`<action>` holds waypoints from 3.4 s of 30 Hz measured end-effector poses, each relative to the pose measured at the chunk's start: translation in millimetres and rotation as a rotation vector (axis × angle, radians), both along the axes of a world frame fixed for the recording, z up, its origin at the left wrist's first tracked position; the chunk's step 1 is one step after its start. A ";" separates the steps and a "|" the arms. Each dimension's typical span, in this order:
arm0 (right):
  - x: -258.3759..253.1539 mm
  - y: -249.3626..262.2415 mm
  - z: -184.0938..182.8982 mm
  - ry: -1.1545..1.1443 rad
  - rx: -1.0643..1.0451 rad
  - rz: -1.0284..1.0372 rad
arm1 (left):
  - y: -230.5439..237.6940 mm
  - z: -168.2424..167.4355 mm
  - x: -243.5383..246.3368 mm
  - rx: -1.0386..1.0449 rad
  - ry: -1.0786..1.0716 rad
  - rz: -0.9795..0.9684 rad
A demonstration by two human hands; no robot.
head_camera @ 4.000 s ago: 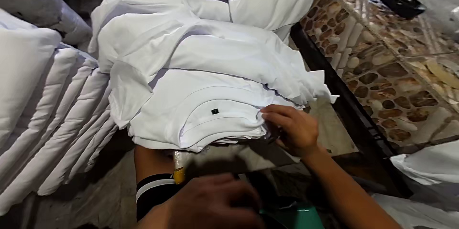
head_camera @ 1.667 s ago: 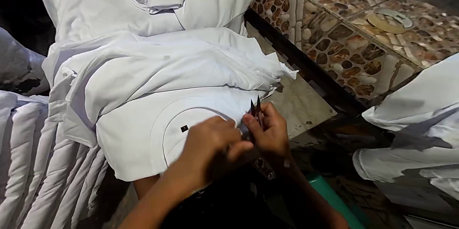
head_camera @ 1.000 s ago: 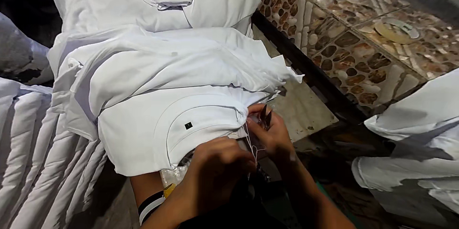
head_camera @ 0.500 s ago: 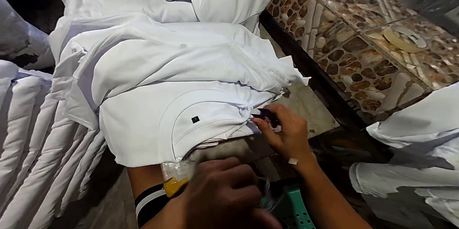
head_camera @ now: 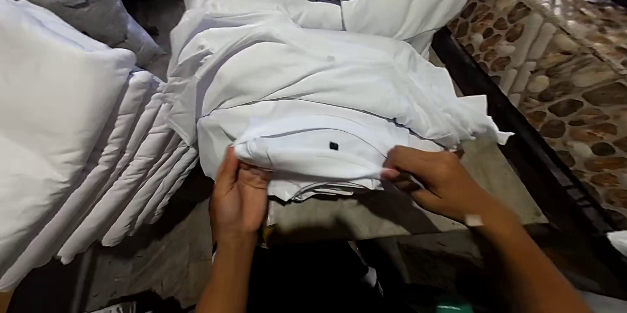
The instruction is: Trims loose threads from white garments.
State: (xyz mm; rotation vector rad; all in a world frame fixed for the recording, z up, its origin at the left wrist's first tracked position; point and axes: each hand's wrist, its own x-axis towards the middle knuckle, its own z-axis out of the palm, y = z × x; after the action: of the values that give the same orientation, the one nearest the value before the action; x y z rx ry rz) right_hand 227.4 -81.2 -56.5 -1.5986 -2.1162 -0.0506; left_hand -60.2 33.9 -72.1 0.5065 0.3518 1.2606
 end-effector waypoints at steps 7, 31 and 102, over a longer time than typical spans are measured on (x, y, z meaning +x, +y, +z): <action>-34.8 20.3 24.8 0.049 0.003 -0.058 | -8.1 -8.5 7.0 0.472 0.222 0.106; -128.0 27.6 15.2 0.219 0.175 0.033 | -4.7 -14.4 -10.0 0.652 0.449 0.159; -95.3 73.4 33.3 0.555 -0.065 0.062 | -36.5 -43.1 -24.9 1.054 1.335 0.581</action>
State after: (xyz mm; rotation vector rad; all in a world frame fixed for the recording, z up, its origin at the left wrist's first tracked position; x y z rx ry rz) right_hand 132.0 -7.8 -23.2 -1.3762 -1.7389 0.4363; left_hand -85.1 -2.6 -115.2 2.3025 0.9817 1.4349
